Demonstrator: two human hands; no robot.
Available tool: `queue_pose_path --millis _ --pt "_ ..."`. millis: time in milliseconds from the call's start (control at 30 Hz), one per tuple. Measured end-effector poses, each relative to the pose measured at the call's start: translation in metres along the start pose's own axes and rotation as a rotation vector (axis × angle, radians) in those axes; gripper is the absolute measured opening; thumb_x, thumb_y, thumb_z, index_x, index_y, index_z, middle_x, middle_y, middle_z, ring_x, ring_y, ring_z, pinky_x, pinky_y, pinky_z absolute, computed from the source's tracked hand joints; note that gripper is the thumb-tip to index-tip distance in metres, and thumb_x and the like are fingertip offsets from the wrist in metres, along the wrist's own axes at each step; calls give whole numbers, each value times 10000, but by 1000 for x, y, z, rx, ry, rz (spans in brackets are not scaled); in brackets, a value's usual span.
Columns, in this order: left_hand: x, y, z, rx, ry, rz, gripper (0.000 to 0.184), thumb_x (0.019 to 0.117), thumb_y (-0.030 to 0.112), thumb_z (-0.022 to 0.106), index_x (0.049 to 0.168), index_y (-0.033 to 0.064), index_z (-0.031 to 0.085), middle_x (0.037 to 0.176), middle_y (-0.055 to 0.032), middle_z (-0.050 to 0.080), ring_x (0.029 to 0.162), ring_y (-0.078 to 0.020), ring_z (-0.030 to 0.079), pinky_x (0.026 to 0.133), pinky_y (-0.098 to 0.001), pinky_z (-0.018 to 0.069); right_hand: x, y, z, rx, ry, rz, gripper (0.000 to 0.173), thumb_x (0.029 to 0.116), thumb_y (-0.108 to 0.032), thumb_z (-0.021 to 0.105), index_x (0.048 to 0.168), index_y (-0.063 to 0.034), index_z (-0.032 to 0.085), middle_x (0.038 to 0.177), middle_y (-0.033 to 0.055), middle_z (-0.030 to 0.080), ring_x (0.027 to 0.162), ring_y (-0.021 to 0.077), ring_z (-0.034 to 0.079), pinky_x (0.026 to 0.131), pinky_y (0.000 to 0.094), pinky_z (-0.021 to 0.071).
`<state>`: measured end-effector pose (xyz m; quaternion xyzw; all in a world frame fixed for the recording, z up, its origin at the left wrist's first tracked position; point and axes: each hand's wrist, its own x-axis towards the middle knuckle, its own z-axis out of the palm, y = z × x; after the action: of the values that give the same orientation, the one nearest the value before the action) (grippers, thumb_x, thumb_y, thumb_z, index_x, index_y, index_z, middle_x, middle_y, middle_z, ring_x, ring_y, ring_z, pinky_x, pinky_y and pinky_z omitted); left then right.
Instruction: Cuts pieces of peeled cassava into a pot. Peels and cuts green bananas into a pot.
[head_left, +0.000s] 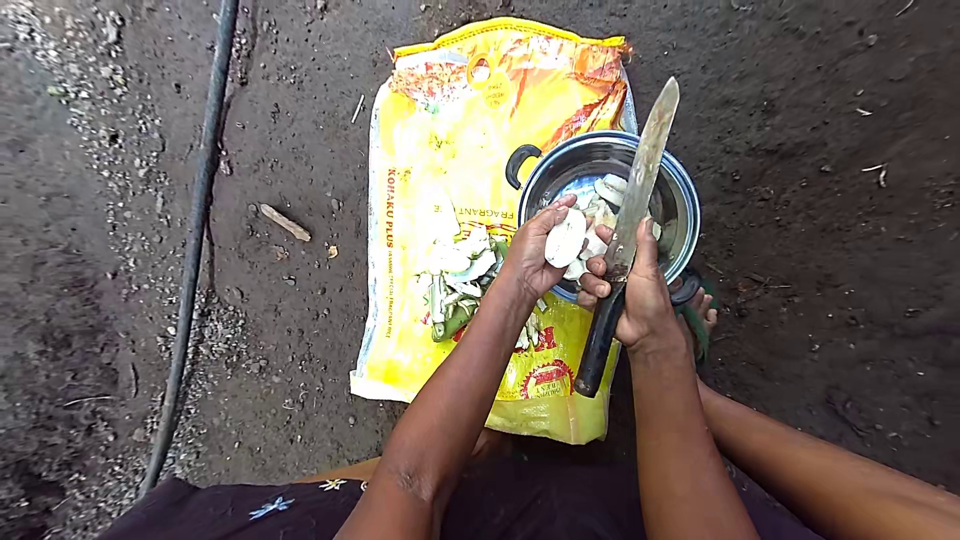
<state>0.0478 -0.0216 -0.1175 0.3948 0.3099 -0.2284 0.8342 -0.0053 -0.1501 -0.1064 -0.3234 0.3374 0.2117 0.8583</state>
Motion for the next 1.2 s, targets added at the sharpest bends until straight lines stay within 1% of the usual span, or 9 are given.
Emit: queue_pose_path --millis 167,267,400,500,633,733,867,1000,1200 --pt "-3 15 3 73 51 139 314 1069 54 374 1332 65 546 1129 -83 679 936 -127 671 788 -265 552 0 2 -6 -69 -83 -112 632 1063 -610 164 1371 -206 540 639 -5 537 511 120 583 484 262 543" --pt "-3 20 3 44 70 147 317 1074 62 344 1317 71 547 1032 -86 666 749 -119 661 644 -227 554 -3 6 0 -193 -124 -157 597 1095 -526 174 1384 -138 523 626 -9 524 488 86 531 476 211 490" --pt "-4 23 1 -77 -21 111 322 1113 329 348 1147 97 568 862 -37 627 649 -104 624 584 -217 549 -11 16 15 -450 -145 -286 481 1111 -388 321 1362 -56 562 658 -26 548 495 55 484 496 199 463" --pt "-9 30 3 -145 -65 111 227 1093 285 409 1060 112 553 835 -24 611 635 -84 617 565 -198 549 -13 26 21 -723 -133 -513 463 1063 -342 480 1408 -50 578 652 -64 518 512 29 450 500 203 424" --pt "-12 40 2 -180 -27 87 278 1097 264 349 1115 122 587 881 -45 687 750 -136 696 618 -243 572 -18 34 26 -993 -160 -739 603 1010 -380 584 1526 -90 472 874 -2 652 633 0 501 604 190 457" --pt "-8 43 -2 -216 -81 112 340 1099 288 292 1167 138 590 970 -50 705 759 -137 697 625 -250 575 -18 40 29 -1061 -196 -823 648 999 -366 603 1538 -47 439 739 -20 588 591 -10 479 571 161 438" --pt "-11 50 3 -293 -117 94 383 1105 336 212 1157 152 544 934 -39 666 645 -108 630 536 -218 517 -19 41 31 -1104 -213 -887 647 995 -365 601 1525 -24 452 747 1 606 599 13 496 573 183 455" --pt "-6 51 -7 -291 -258 77 382 1079 284 252 1216 90 550 874 -65 647 668 -141 638 590 -244 538 -21 37 32 -1082 -225 -892 646 1001 -387 591 1524 -32 455 739 -29 567 586 -16 467 553 146 428" --pt "-9 51 -2 -298 -195 67 373 1082 306 261 1185 101 556 856 -57 646 613 -115 615 528 -216 514 -22 36 31 -1069 -238 -890 654 1008 -401 573 1520 -14 450 749 -29 582 593 -22 473 558 145 432"
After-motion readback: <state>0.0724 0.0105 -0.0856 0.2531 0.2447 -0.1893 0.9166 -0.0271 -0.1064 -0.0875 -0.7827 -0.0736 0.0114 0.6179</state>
